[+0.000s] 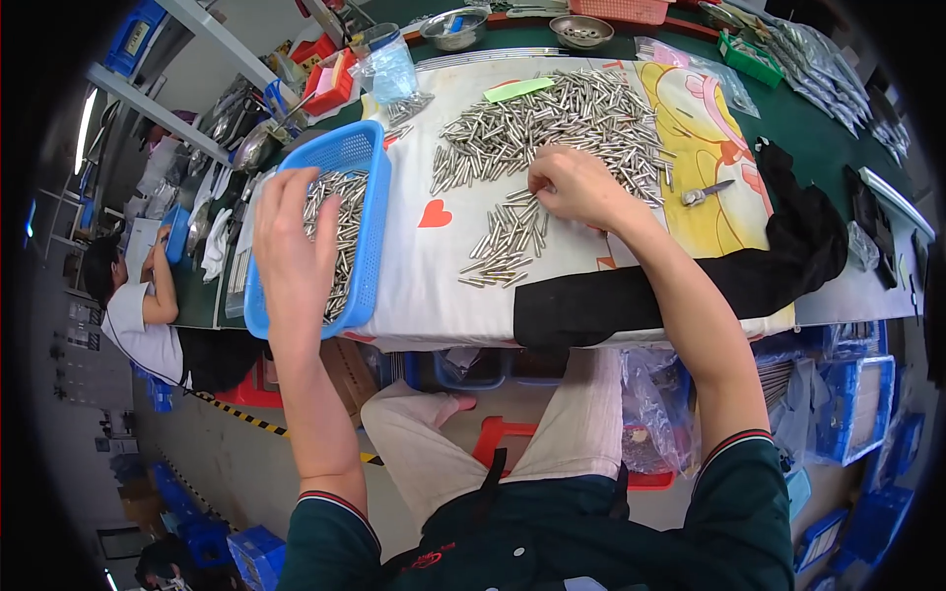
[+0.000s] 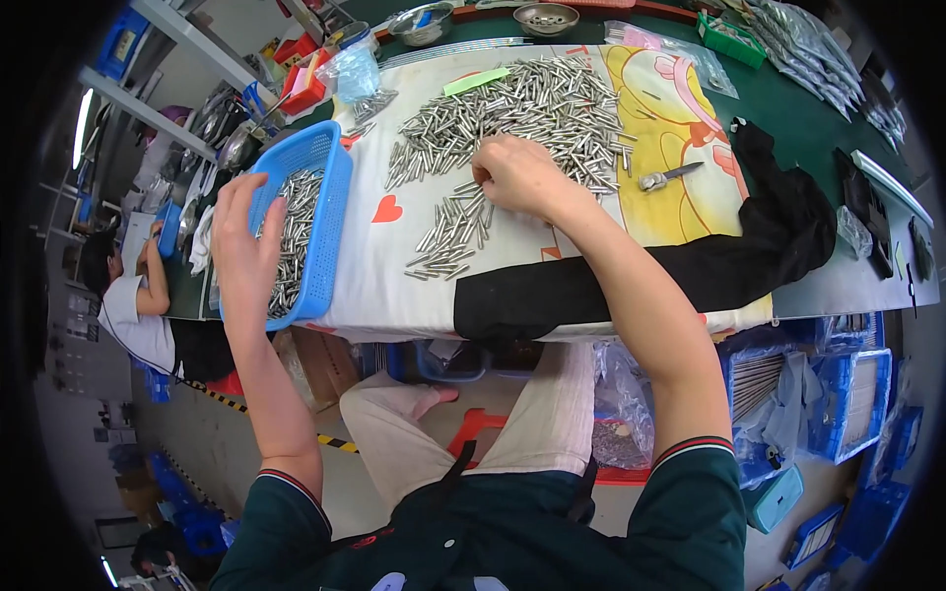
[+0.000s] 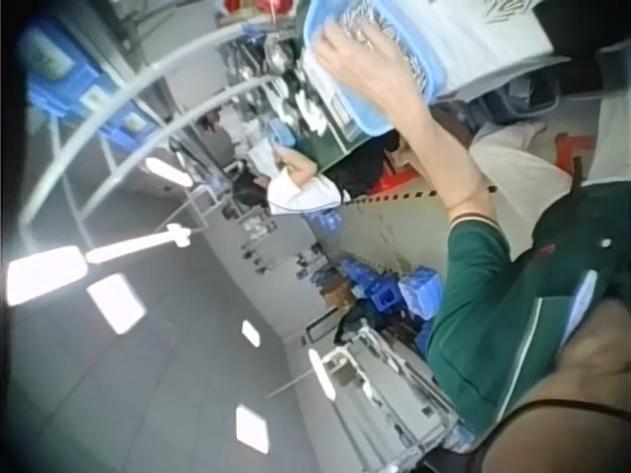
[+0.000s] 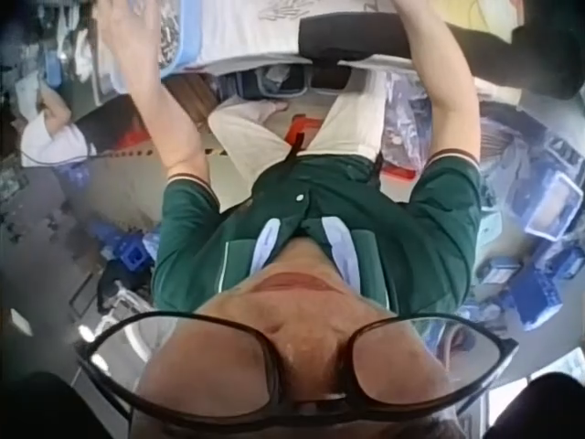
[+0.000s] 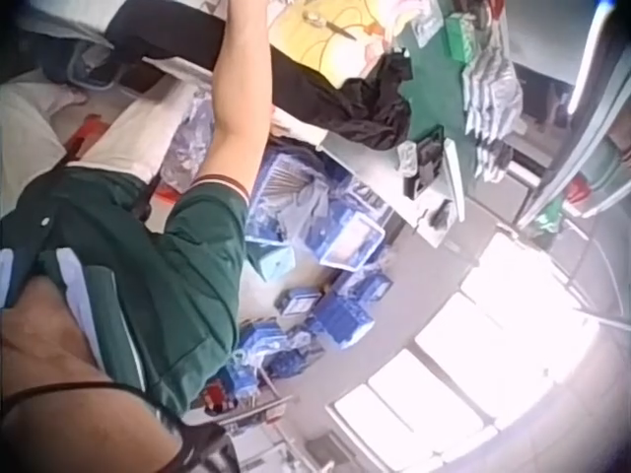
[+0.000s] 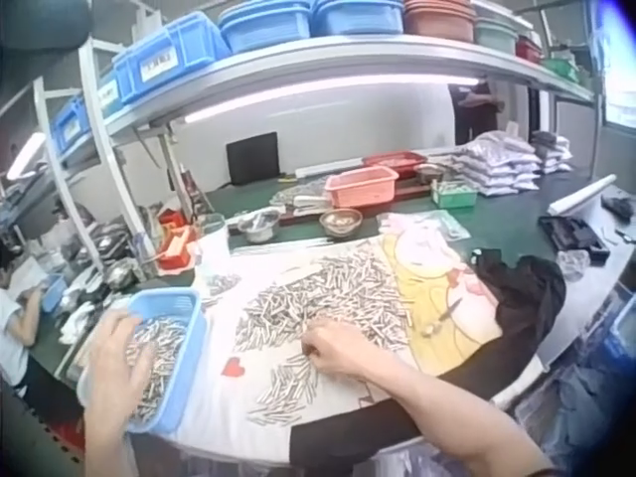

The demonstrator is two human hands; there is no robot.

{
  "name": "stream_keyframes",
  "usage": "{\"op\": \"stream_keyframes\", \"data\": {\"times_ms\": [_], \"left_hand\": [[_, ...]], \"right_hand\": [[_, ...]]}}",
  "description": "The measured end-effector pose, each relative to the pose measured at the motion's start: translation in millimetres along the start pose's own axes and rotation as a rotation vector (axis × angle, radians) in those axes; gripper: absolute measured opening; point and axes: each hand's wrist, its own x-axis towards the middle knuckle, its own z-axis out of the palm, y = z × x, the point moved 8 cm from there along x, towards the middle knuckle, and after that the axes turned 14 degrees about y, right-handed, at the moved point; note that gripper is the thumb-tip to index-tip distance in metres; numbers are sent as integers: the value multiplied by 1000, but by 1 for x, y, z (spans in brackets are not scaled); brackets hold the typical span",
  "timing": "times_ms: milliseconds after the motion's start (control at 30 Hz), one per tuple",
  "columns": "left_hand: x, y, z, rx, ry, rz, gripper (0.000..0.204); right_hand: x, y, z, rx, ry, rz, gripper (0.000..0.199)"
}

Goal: Sorting small metal pins and grouping them on a workbench at a manufacturing facility.

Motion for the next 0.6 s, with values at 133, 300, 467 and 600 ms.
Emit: {"op": "stream_keyframes", "data": {"times_ms": [133, 300, 467, 600], "left_hand": [[-13, 59, 41, -319, -167, 25, 12], [-40, 82, 124, -468, -327, 62, 11], [-51, 73, 173, -452, -456, -30, 10], [-50, 72, 186, -460, -565, -114, 11]], "right_hand": [[2, -9, -4, -129, -44, -75, 5], [5, -11, -4, -78, -20, -37, 10], [8, -8, 11, 92, 14, -52, 10], [10, 5, 18, 65, -39, 12, 10]]}}
